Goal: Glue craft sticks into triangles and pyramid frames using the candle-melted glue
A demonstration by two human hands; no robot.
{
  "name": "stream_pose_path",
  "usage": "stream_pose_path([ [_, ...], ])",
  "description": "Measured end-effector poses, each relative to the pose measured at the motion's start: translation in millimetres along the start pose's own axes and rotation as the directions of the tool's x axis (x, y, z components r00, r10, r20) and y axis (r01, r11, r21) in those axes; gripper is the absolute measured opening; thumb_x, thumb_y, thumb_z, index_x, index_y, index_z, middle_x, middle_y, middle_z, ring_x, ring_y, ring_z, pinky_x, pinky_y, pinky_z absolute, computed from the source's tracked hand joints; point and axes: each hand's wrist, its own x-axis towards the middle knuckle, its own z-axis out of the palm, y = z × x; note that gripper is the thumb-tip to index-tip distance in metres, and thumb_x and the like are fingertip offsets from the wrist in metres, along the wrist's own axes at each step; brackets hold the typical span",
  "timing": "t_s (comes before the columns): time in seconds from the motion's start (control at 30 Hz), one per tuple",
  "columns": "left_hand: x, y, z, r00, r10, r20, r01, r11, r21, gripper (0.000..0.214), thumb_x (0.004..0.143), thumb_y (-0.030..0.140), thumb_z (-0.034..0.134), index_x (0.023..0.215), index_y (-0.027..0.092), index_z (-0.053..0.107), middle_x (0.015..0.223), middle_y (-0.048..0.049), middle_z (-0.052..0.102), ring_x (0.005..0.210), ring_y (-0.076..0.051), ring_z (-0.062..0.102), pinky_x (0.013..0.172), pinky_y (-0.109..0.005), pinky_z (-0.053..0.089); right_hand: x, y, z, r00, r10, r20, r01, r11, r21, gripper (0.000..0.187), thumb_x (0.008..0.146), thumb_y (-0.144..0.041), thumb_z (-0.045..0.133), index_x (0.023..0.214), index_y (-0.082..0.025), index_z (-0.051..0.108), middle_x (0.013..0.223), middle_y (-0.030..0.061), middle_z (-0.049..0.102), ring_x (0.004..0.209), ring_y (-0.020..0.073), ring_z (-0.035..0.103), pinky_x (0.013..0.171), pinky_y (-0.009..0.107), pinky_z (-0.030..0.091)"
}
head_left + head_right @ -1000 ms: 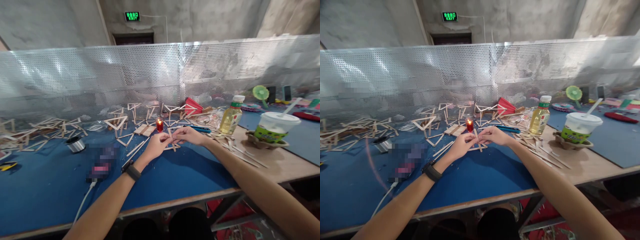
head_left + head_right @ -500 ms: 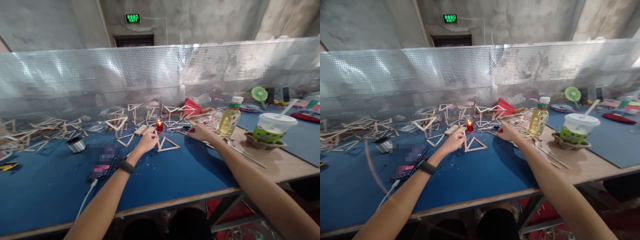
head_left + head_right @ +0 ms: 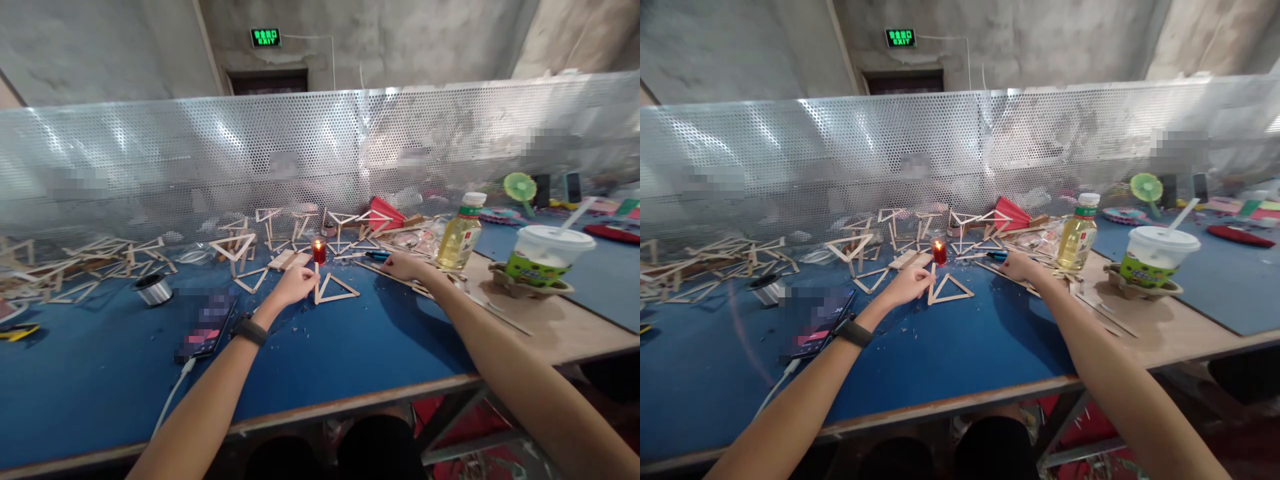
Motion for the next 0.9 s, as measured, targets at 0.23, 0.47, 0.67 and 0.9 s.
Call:
stream_pose_path([
  [0.23,-2.4,7.9,2.4,0.998,0.046,-0.035,-0.048,0.998,-0.035,0.032,0.092,0.042,0.057,0.076,0.018,0.071,0.052,-0.0009,0.06,0.048,-0.016,0.056,0.054,-0.029,0.044,-3.2,-18.3,-0.6,0.95,-0.102,-0.295,0.123,0.991,0.052,0.032,0.101,-0.037,0.044,0.086,-0.018,0.066,0.086,0.012,0.072,0.076,0.0221,0.062,0.065,0.03,0.036],
  [0.47,-6.7,17.5,7.9,0.994,0.107,0.003,-0.105,0.979,-0.177,0.03,0.094,0.044,0.061,0.092,0.016,0.073,0.089,-0.0105,0.077,0.057,-0.015,0.062,0.048,-0.026,0.046,-17.3,-55.5,7.4,0.893,-0.373,-0.253,0.45,0.772,0.449,0.05,0.101,-0.058,0.042,0.086,-0.018,0.069,0.064,-0.001,0.053,0.06,0.014,0.046,0.058,0.026,0.033],
  [0.67,-6.4,19.3,13.3,0.99,0.106,0.089,-0.076,0.956,-0.283,0.032,0.093,0.045,0.065,0.099,0.014,0.072,0.097,-0.0122,0.078,0.058,-0.012,0.062,0.044,-0.022,0.047,-27.1,-73.4,12.5,0.894,-0.431,-0.121,0.395,0.63,0.669,0.055,0.089,-0.069,0.06,0.083,-0.017,0.078,0.053,-0.0049,0.042,0.05,0.0092,0.03,0.047,0.026,0.022],
  [0.9,-5.5,16.8,21.7,0.991,0.059,0.121,-0.014,0.94,-0.34,0.031,0.09,0.045,0.068,0.098,0.016,0.07,0.093,-0.0102,0.077,0.058,-0.014,0.063,0.045,-0.024,0.049,-32.4,-76.8,8.0,0.883,-0.468,-0.035,0.328,0.562,0.759,0.048,0.088,-0.063,0.066,0.092,-0.017,0.08,0.06,-0.0017,0.06,0.051,0.0106,0.05,0.049,0.024,0.04],
])
